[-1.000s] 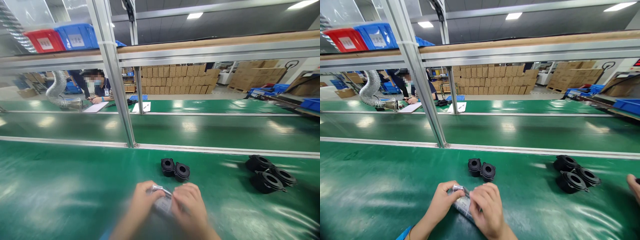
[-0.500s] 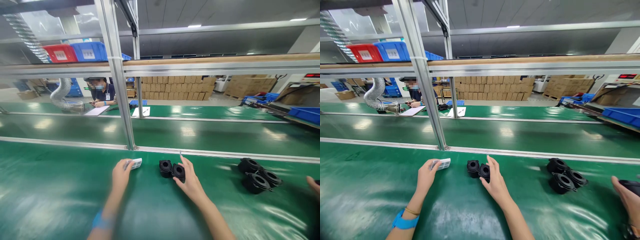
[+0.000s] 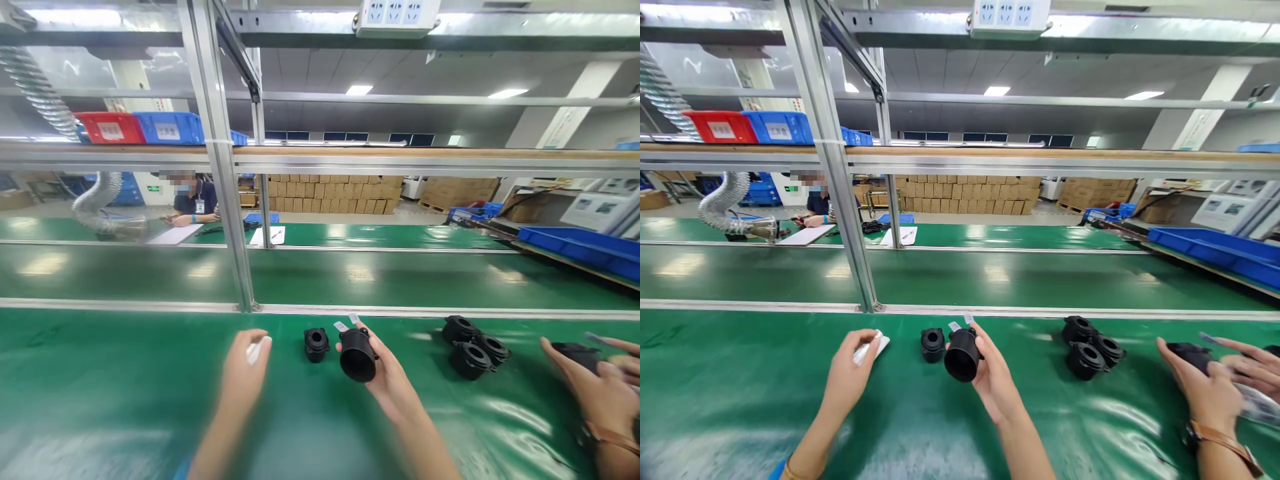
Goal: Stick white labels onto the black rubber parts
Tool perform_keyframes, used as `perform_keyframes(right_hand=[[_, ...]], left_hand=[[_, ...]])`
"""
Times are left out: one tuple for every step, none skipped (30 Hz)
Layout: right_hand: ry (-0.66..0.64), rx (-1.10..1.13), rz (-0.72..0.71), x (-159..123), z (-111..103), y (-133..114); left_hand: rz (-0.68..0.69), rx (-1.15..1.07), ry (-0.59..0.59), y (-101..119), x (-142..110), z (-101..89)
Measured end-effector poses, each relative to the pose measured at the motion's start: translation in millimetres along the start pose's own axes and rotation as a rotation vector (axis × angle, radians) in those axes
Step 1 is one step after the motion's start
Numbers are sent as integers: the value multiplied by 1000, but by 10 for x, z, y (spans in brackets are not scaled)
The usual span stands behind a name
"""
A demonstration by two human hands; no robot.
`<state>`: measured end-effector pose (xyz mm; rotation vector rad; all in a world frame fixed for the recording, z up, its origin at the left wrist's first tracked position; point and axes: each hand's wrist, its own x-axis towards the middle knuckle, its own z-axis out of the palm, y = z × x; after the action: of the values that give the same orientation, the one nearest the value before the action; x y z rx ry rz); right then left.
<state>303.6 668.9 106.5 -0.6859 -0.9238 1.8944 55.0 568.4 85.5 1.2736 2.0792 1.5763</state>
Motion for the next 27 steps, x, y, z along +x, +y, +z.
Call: perform_keyframes(right_hand=[[-27, 2, 25, -12, 56, 2], [-56, -10, 47, -16, 106, 2], [-83, -42, 65, -11, 151, 1], [-106, -96, 80, 1, 190, -1], [-123, -178, 90, 18, 221, -3], [-134, -285, 92, 38, 245, -2], [-139, -410, 82, 59, 263, 2], [-137, -541, 59, 76, 275, 11], [-130, -666, 24, 89, 282, 24], [-119, -778, -15, 96, 285, 41], [-107, -869, -51, 97, 285, 60], [-98, -931, -74, 93, 281, 80], [-98, -957, -83, 87, 273, 99], [-113, -943, -78, 80, 262, 119], [-141, -895, -61, 74, 246, 140], [-175, -827, -41, 71, 225, 161], [-205, -754, -24, 70, 201, 184], [-225, -691, -10, 71, 175, 210], [-229, -645, 0, 74, 149, 237], [-222, -615, 6, 78, 125, 264], [-208, -599, 6, 80, 106, 290], [-193, -596, 1, 81, 91, 312], [-181, -608, -9, 79, 83, 330], [-168, -637, -25, 73, 81, 343], [-154, -681, -44, 66, 85, 351], [-140, -733, -63, 56, 92, 355], [-124, -785, -80, 46, 102, 357]], left_hand=[[-85, -177, -152, 122, -62, 72], [-187, -363, -310, 234, -118, 151], [-290, -533, -454, 329, -167, 231], [-380, -671, -560, 400, -208, 307], [-450, -778, -632, 444, -240, 374], [-497, -855, -680, 462, -268, 429], [-526, -907, -711, 458, -293, 471], [-545, -945, -729, 437, -320, 500], [-559, -975, -736, 407, -349, 517], [-576, -997, -733, 375, -380, 526], [-599, -1013, -718, 347, -410, 528], [-623, -1027, -698, 327, -438, 527], [-647, -1043, -682, 317, -462, 524], [-668, -1064, -674, 316, -479, 520], [-689, -1084, -677, 322, -489, 518], [-705, -1102, -682, 331, -493, 516], [-713, -1112, -681, 341, -493, 515], [-723, -1114, -675, 349, -488, 515], [-733, -1107, -663, 353, -482, 515], [-742, -1094, -653, 354, -476, 515], [-750, -1081, -648, 352, -469, 514], [-756, -1070, -653, 347, -463, 512], [-762, -1065, -667, 343, -460, 509], [-768, -1066, -685, 339, -458, 505], [-771, -1075, -700, 337, -459, 502], [-776, -1088, -711, 338, -462, 500], [-781, -1101, -718, 340, -468, 500]])
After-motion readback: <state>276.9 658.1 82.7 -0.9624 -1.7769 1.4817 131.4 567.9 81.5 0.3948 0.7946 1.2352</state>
